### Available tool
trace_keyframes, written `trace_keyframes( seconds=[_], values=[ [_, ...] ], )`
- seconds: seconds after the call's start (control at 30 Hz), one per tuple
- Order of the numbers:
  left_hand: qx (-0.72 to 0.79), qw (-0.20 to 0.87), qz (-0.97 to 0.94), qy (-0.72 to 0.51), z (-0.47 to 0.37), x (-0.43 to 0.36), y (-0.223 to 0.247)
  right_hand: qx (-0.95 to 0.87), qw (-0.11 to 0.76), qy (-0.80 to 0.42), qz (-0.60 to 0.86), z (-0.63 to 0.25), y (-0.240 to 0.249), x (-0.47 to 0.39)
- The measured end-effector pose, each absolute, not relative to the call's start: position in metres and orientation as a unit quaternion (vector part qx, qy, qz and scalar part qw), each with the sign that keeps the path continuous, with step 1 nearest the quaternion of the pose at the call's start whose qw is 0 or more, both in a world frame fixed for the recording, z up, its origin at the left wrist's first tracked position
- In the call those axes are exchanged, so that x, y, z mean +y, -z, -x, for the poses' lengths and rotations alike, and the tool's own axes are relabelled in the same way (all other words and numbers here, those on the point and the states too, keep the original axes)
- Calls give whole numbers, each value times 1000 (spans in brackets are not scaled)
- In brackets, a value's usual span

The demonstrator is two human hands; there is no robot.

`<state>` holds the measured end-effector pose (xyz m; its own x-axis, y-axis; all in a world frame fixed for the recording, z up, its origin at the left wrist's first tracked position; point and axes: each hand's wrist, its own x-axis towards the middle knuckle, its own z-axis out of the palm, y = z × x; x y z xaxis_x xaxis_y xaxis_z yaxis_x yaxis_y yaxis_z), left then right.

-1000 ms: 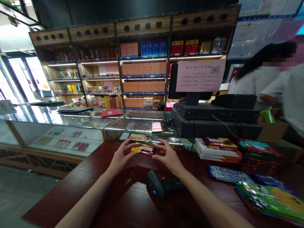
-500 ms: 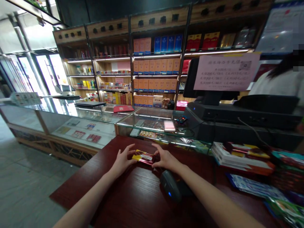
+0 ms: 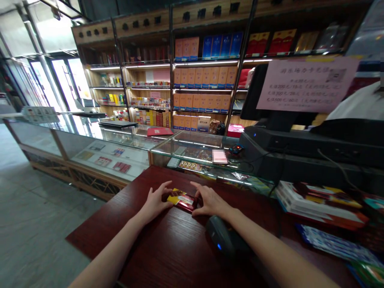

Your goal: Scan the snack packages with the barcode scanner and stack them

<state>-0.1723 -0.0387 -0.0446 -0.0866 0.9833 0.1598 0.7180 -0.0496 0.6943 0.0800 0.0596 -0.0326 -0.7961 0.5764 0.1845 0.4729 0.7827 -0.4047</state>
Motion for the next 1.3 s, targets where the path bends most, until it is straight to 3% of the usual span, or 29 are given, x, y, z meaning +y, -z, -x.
trace_keyframes(
  seconds=[0.47,0.83,1.3],
  values=[
    [674,158,-658,-298,169,-41,36,-926,176,-173,285,-99,15,53],
    [614,68,-733,-284,123,-29,18,-934,229,-30,272,-149,6,37],
    [517,-15,-825,-228,13,2,-12,-889,267,80,363,-256,6,18]
  ],
)
